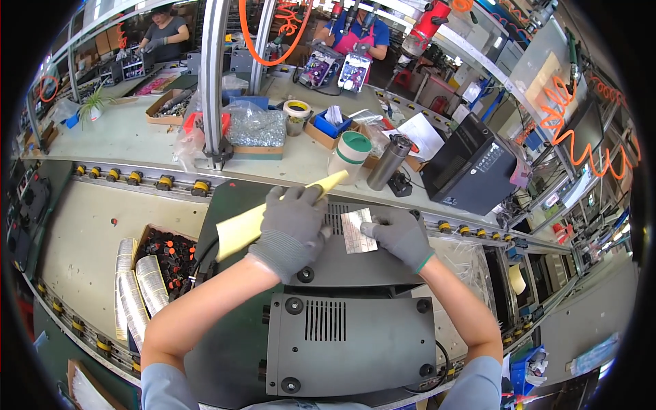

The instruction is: Assemble electronic housings, apply product labels, and secure internal wiring with zip ties at a factory workstation.

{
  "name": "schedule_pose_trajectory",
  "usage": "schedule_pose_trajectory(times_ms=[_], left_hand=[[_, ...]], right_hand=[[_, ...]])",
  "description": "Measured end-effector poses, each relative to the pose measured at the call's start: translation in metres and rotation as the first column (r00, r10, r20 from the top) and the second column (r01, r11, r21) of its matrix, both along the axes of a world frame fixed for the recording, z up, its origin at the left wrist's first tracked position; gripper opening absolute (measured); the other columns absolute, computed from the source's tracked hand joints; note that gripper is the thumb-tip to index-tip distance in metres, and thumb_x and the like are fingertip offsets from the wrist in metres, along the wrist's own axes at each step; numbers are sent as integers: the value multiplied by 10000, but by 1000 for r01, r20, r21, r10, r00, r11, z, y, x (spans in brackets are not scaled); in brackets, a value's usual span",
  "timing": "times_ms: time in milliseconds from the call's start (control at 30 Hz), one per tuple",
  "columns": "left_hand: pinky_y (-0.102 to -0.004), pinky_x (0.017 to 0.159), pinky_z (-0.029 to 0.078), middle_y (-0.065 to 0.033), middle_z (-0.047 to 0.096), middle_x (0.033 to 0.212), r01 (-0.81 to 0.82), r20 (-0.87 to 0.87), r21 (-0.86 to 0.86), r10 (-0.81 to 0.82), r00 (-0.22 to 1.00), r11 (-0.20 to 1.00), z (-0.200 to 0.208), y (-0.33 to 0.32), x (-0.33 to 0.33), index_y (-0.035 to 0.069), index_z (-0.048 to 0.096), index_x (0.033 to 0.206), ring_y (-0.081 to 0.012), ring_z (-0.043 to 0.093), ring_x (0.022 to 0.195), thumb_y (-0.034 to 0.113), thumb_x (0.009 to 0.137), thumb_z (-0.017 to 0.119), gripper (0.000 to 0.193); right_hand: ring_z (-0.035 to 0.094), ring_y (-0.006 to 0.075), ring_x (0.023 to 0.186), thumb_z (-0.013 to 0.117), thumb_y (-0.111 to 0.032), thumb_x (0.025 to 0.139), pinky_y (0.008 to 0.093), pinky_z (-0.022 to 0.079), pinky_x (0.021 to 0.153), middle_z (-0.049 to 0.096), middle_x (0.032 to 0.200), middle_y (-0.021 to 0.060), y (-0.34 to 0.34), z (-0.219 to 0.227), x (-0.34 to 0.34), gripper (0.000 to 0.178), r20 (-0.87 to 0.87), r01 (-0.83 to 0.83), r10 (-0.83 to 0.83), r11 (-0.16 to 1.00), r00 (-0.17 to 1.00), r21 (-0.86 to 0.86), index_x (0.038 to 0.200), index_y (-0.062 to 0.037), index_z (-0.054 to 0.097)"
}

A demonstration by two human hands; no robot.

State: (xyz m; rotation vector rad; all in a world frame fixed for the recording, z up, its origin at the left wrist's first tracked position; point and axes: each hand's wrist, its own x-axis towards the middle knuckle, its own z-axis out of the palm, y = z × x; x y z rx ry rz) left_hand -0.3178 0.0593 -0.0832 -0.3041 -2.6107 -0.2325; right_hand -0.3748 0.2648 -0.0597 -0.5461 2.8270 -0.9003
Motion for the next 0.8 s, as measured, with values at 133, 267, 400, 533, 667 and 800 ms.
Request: schedule_pose_trajectory(times_ms=[133, 267, 400, 533, 667, 800], left_hand=[[-448, 1027, 282, -70, 466, 1266, -11, 219, 10, 8, 976, 1000, 0, 13, -6, 82, 519, 1222, -230, 431, 1177, 400, 752, 636, 579], [-450, 1023, 283, -66, 472, 1260, -21, 184, 9, 19, 983, 1000, -4, 14, -6, 76, 519, 1222, -229, 431, 1175, 388, 756, 633, 573], [-452, 1020, 285, -68, 474, 1256, -7, 172, 27, 2, 985, 1000, -6, 14, -5, 70, 518, 1222, -228, 432, 1172, 382, 760, 630, 569], [-453, 1019, 285, -70, 477, 1250, 0, 177, 27, -5, 984, 1000, -6, 13, -5, 70, 520, 1220, -228, 429, 1177, 383, 758, 630, 569], [-455, 1020, 284, -70, 476, 1252, 3, 162, 23, -7, 987, 1000, -7, 13, -4, 74, 522, 1218, -226, 424, 1185, 386, 758, 630, 566], [-458, 1024, 279, -69, 478, 1255, -1, 173, 21, -2, 985, 1000, -6, 13, -4, 80, 526, 1216, -227, 422, 1190, 387, 761, 627, 558]], right_hand=[[542, 148, 575, 638, -317, 733, 299, 434, 575, 600, 639, 92, 6, -1, -5, 347, -43, 11, -9, 999, 999, 44, 822, 18, 658], [552, 203, 564, 619, -307, 760, 346, 429, 572, 582, 604, 132, 9, -5, -6, 322, -50, 18, -17, 1000, 999, 16, 719, 13, 630], [554, 224, 561, 622, -317, 762, 344, 431, 571, 582, 609, 147, 11, -7, -7, 334, -97, 39, -38, 999, 995, 3, 727, 15, 630], [566, 255, 572, 623, -331, 760, 352, 437, 581, 589, 626, 164, 12, -10, -8, 349, -124, 44, -40, 999, 991, 28, 742, 17, 637], [584, 271, 592, 625, -342, 757, 358, 444, 591, 599, 641, 171, 14, -10, -7, 357, -150, 55, -49, 998, 987, 31, 755, 14, 645], [598, 275, 610, 625, -346, 753, 359, 452, 597, 607, 650, 168, 12, -7, -6, 356, -135, 62, -54, 997, 989, 54, 762, 9, 651]])
